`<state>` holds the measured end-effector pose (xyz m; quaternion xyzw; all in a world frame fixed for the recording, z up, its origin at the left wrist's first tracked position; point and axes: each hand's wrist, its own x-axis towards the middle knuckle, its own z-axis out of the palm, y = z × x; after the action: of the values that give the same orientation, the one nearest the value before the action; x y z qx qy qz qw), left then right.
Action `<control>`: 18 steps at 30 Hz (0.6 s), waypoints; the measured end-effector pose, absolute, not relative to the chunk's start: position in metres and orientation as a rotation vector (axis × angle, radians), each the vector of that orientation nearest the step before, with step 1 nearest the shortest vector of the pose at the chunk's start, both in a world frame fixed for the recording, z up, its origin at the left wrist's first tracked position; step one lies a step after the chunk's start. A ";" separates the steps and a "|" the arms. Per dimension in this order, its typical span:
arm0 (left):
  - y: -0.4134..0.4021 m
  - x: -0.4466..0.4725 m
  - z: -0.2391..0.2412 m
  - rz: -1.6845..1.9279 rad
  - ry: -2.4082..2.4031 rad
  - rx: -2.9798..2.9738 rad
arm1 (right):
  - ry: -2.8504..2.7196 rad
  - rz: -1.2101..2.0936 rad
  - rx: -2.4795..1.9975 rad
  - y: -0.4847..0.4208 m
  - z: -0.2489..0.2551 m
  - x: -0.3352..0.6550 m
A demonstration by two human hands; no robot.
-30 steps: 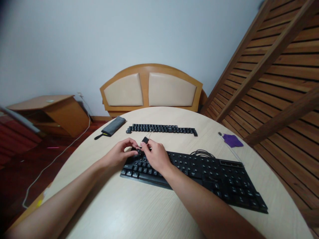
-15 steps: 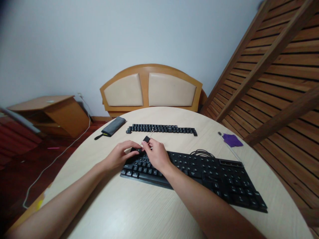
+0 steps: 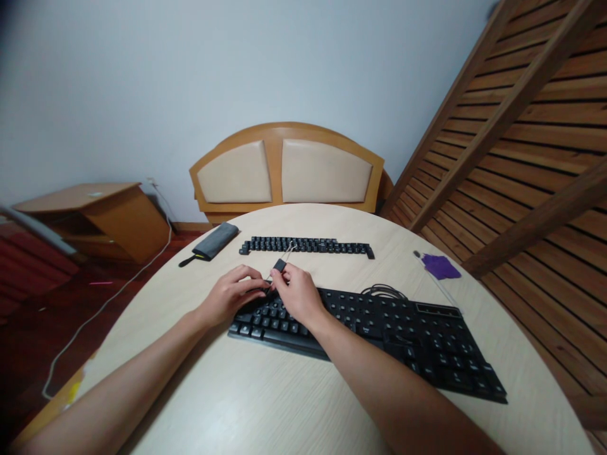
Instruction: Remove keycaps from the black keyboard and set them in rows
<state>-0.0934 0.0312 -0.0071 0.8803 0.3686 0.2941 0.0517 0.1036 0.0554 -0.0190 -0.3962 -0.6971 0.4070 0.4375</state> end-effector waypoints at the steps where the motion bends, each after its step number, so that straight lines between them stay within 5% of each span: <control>1: 0.031 -0.093 -0.007 0.890 1.120 2.699 | -1.734 1.017 -0.983 0.056 -0.019 0.103; 18: 0.065 -0.108 -0.002 1.260 1.581 2.536 | -1.692 1.077 -0.988 0.057 -0.020 0.100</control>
<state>-0.1081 0.0652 -0.0024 0.7810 0.4869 0.3879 -0.0505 0.1003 0.0572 -0.0202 -0.3975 -0.6805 0.4333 0.4374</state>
